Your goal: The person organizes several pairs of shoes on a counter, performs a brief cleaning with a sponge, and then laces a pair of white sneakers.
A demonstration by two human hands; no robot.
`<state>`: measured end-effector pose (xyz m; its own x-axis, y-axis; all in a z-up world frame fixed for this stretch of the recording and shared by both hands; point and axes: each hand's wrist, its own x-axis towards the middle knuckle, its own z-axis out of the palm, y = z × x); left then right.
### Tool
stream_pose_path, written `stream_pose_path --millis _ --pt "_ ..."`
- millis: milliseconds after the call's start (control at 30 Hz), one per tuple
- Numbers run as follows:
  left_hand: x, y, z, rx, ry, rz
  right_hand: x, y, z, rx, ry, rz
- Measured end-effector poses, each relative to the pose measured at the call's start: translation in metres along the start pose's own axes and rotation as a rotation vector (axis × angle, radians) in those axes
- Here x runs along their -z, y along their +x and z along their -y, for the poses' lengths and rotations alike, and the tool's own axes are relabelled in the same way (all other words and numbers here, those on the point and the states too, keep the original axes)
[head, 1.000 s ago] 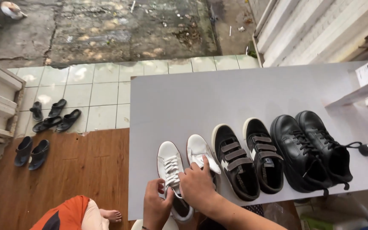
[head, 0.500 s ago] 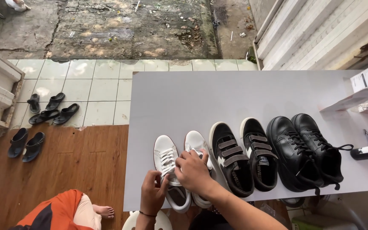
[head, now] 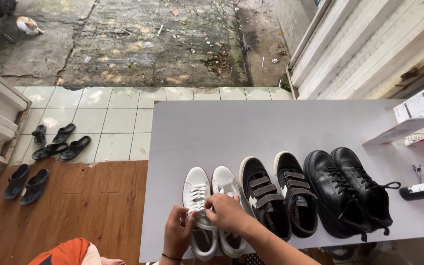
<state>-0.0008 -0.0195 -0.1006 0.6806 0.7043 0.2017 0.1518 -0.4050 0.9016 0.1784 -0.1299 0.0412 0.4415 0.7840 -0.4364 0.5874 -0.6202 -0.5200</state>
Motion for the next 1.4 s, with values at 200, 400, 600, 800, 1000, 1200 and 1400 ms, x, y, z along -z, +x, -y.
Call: stream_pose_path --millis 200,400,600,800,1000,1200,1400 --pt "-0.010 -0.001 0.007 0.110 -0.073 -0.074 0.004 0.001 0.004 -0.016 -0.060 0.066" --pt "-0.012 -0.005 0.018 0.148 -0.036 -0.014 -0.004 0.023 -0.009 -0.028 -0.076 0.048" --pt "-0.016 -0.007 0.049 0.087 0.035 -0.010 0.015 0.021 -0.012 0.018 0.086 0.208" --pt "-0.019 -0.006 0.073 0.164 0.041 0.086 0.012 0.006 -0.026 0.146 0.665 0.178" --pt "-0.028 -0.009 0.065 0.076 0.212 -0.023 0.040 -0.003 -0.004 0.031 0.102 0.132" --pt "-0.023 -0.006 0.057 0.187 0.205 0.002 0.044 0.004 -0.015 0.104 0.075 0.228" --pt "-0.032 -0.004 0.057 0.170 0.212 -0.009 0.036 0.010 -0.023 0.119 -0.174 0.132"
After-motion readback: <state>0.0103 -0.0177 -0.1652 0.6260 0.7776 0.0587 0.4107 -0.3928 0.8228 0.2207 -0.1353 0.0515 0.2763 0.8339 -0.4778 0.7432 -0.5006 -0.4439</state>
